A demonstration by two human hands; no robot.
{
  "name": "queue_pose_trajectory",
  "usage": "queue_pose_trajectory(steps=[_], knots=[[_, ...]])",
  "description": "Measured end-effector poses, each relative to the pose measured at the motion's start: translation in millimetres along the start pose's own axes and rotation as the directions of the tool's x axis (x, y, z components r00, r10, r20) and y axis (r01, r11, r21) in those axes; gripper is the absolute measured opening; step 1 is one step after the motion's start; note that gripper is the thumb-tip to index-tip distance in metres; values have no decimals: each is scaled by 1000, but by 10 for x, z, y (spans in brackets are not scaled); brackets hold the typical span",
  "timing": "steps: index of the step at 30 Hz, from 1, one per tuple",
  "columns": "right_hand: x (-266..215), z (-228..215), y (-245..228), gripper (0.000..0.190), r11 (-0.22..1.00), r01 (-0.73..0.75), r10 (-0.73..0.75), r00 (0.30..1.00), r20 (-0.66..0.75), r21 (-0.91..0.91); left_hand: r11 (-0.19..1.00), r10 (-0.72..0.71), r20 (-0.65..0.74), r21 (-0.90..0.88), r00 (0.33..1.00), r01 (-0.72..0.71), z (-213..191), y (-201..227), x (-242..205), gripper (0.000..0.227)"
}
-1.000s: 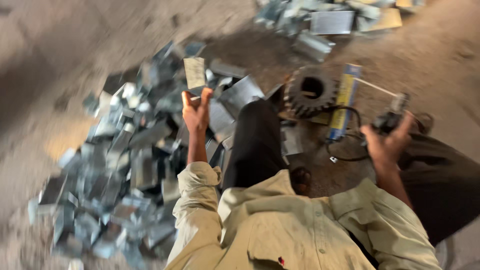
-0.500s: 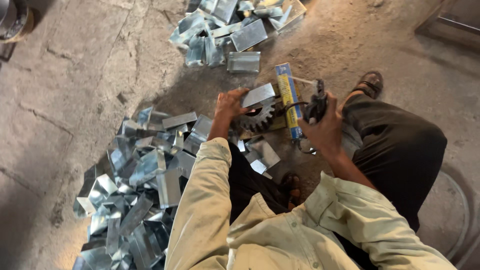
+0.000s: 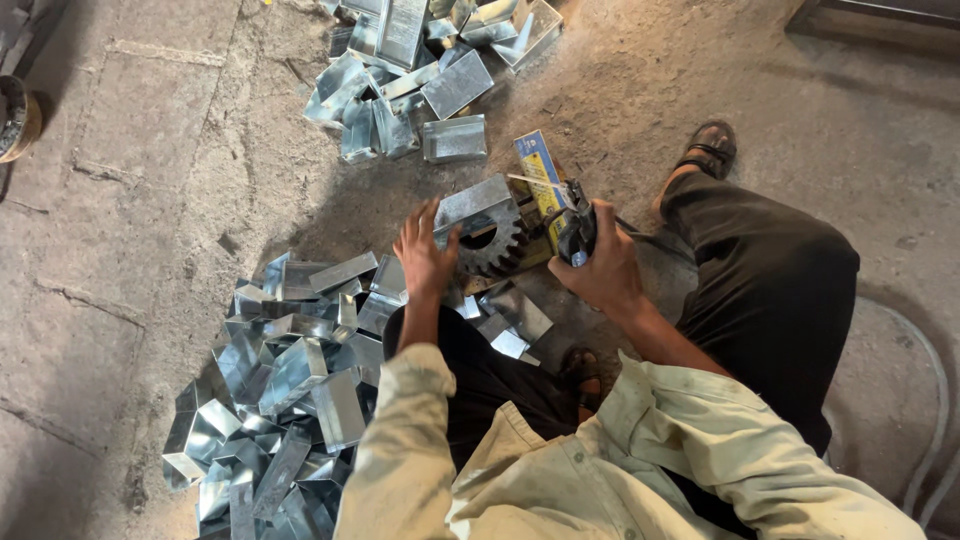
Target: The person sits on the floor and uses a handheld welding tool to weld small rectangular metal pieces onto a larger gear-shaped metal object. The person repeatedly picks up metal pieces from a pile, positions them on the gear, and applies the welding tool, creating bright sparks.
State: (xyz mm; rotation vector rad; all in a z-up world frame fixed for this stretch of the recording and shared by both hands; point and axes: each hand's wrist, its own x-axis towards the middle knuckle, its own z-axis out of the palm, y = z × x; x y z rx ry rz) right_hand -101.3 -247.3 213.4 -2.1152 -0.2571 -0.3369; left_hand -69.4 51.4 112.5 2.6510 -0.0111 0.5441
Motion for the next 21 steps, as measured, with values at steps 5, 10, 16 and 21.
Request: queue_pose_trajectory(steps=[5,10,16,21], knots=[[-3,40,60,79,999,-2,0,1000,31,42,962,-106,-99,-262,989,77,-148,313,-806,35],[-20,73,126,79,999,28,-30,999,42,38,927,-222,-84,-328,971,183,-92,444,-1140,30],[-7,105,117,79,1000,11,-11,999,43,13,902,-306,-97,-347,947,256,53,333,-1064,22],[-35,88,149,79,993,96,-98,995,31,65,948,-313,-67,-75,947,308,15,352,-1066,27]])
